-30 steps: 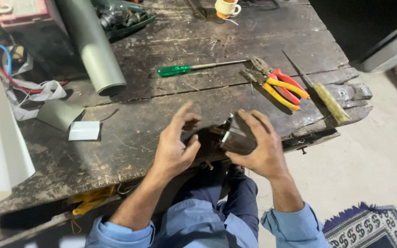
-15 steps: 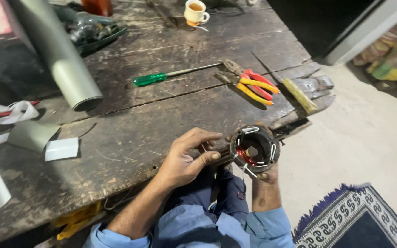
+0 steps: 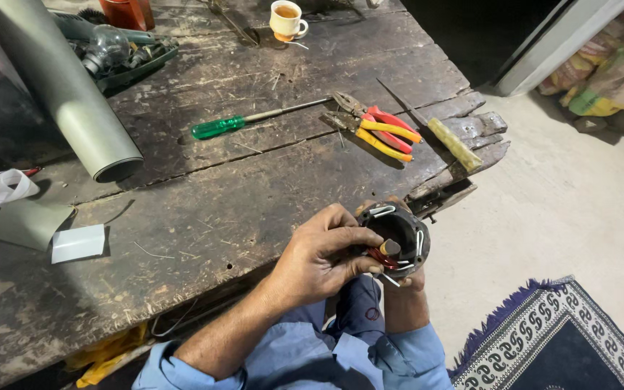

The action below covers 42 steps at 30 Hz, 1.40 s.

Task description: The person is repairing a small electric motor by hand. They repeatedly insert and adjust thin copper wires into the slots of the motor's rotor, rotating the rotor to access different sections. Tools such as pliers and a screwdriver are visible on the workbench but are not used during the clip.

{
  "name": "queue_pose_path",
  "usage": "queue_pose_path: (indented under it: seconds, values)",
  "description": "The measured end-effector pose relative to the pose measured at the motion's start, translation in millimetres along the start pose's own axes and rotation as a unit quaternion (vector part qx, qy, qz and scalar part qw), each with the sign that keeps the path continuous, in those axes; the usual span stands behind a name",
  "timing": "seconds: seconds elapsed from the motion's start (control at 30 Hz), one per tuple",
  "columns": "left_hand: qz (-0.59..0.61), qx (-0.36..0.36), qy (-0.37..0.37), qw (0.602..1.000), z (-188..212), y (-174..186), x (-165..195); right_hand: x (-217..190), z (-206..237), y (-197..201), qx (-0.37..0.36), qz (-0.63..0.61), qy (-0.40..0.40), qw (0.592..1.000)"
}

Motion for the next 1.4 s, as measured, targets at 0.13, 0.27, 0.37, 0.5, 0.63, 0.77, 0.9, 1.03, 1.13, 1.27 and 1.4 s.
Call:
queue_pose_path:
  seconds: [0.13, 0.27, 0.37, 0.5, 0.63, 0.77, 0.9, 1.03, 1.13, 1.27, 1.4]
  values:
    - [0.02, -0.009, 0.001, 1.0, 3, 2, 0, -3, -1, -1, -0.011, 0.026, 0.003, 1.0]
    - [0.033, -0.019, 0.013, 0.999, 5, 5, 0, -10, -2, -9, -0.045, 0.032, 0.013, 0.998]
    - [0.03, -0.025, 0.015, 0.999, 7, 11, -3, -15, -7, -19, -0.059, 0.051, 0.012, 0.997]
    - [0.064, -0.052, 0.032, 0.996, 10, 27, -13, -25, -17, -38, -0.078, 0.093, 0.002, 0.993]
    - [0.069, 0.005, 0.115, 0.991, 12, 58, -30, -27, -33, -57, -0.067, 0.243, -0.089, 0.964]
    - [0.06, 0.129, 0.151, 0.978, 27, 88, -39, -24, -60, -78, -0.176, 0.554, 0.022, 0.813]
    - [0.057, 0.207, 0.16, 0.963, 49, 92, -44, -1, -70, -96, -0.19, 0.615, 0.024, 0.765]
    - [0.003, 0.249, 0.116, 0.962, 59, 90, -44, 12, -71, -112, -0.192, 0.662, 0.014, 0.724]
    - [-0.097, 0.259, 0.071, 0.958, 59, 88, -37, 15, -67, -118, -0.183, 0.696, -0.016, 0.695]
    - [-0.191, 0.256, 0.032, 0.947, 58, 87, -26, 4, -57, -99, -0.18, 0.641, 0.002, 0.746]
    - [-0.231, 0.258, -0.026, 0.938, 63, 75, -15, -17, -11, -53, 0.0, 0.533, 0.059, 0.844]
Point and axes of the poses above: each hand's wrist, its own z-axis away from the middle knuckle, its own y-axis out of the back of the hand, x = y × z, the point moved 3 cm from there along -z, towards the middle knuckle, and after that the axes turned 9 degrees about y, right-handed, at the moved point
